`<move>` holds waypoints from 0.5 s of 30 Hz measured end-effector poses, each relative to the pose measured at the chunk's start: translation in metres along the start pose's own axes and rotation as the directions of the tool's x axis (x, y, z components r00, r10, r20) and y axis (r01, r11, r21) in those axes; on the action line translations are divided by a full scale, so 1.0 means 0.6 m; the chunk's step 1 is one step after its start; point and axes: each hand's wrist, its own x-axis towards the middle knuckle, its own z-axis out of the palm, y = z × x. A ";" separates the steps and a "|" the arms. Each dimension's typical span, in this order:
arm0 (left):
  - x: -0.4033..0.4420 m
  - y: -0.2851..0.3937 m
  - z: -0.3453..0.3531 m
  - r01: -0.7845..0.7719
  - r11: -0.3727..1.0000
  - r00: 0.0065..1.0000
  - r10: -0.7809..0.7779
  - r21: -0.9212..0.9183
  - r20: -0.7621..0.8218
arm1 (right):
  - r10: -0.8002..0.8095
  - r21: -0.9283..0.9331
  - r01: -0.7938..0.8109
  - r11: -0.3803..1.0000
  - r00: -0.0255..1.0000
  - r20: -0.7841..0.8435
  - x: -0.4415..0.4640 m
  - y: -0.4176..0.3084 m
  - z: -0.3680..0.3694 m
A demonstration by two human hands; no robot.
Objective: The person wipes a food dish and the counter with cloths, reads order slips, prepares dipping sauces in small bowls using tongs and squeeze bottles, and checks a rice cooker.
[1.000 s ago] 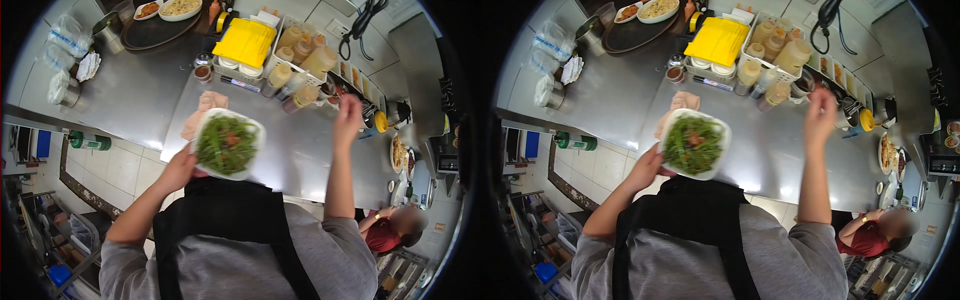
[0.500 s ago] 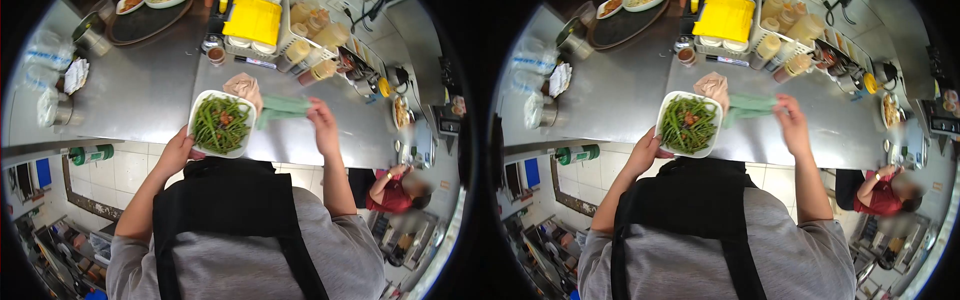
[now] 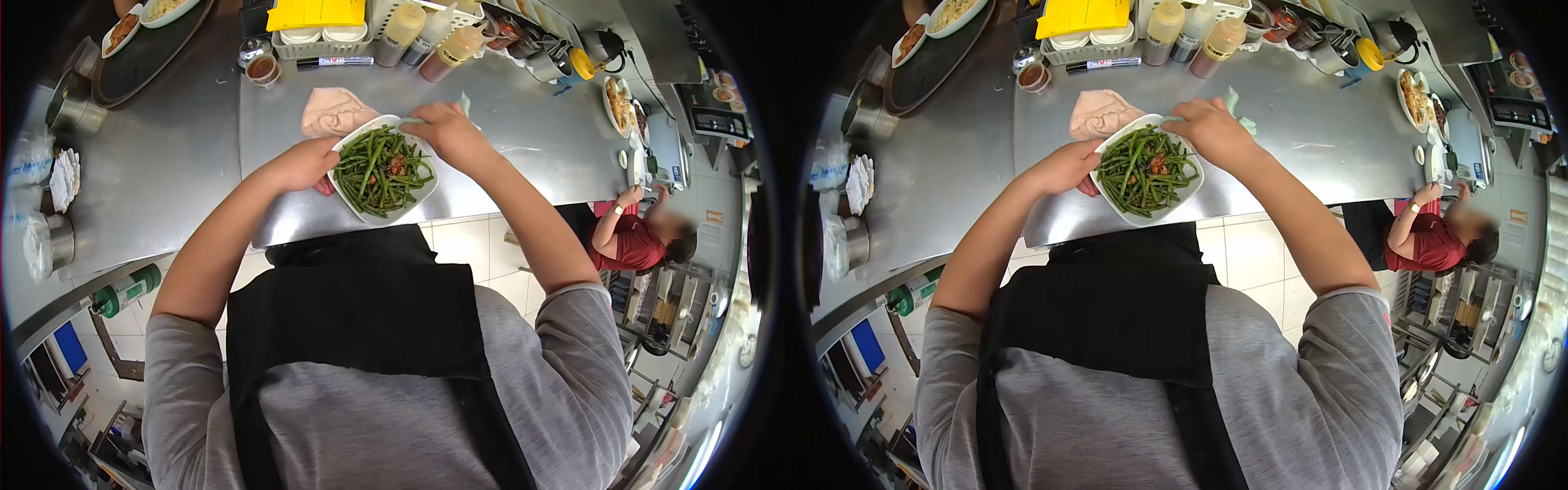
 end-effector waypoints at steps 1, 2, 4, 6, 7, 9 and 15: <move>-0.002 -0.001 0.002 0.008 1.000 1.000 -0.008 -0.006 -0.001 | -0.052 -0.106 0.058 0.993 0.997 0.053 0.009 -0.006 -0.009; -0.004 -0.003 0.007 -0.001 1.000 1.000 0.001 -0.031 -0.003 | -0.098 -0.207 0.119 0.971 0.989 0.112 0.011 -0.011 -0.013; -0.007 0.000 0.009 -0.011 0.999 1.000 0.010 -0.050 -0.010 | -0.057 -0.232 0.105 0.967 0.977 0.208 -0.010 -0.019 -0.010; -0.011 -0.001 0.016 -0.029 0.998 0.999 0.028 -0.057 -0.017 | -0.008 -0.197 0.055 0.979 0.973 0.232 -0.038 -0.026 -0.004; -0.011 -0.003 0.016 -0.030 0.998 0.999 0.029 -0.061 -0.021 | -0.012 -0.198 0.060 0.978 0.972 0.235 -0.036 -0.017 0.001; -0.010 -0.009 0.024 -0.033 0.995 0.998 0.028 -0.090 -0.050 | 0.288 0.322 -0.357 0.877 0.926 0.245 -0.033 0.004 0.008; -0.017 -0.018 0.041 -0.021 0.989 0.995 0.007 -0.146 -0.096 | 0.393 0.469 -0.566 0.678 0.818 0.419 -0.060 -0.010 -0.075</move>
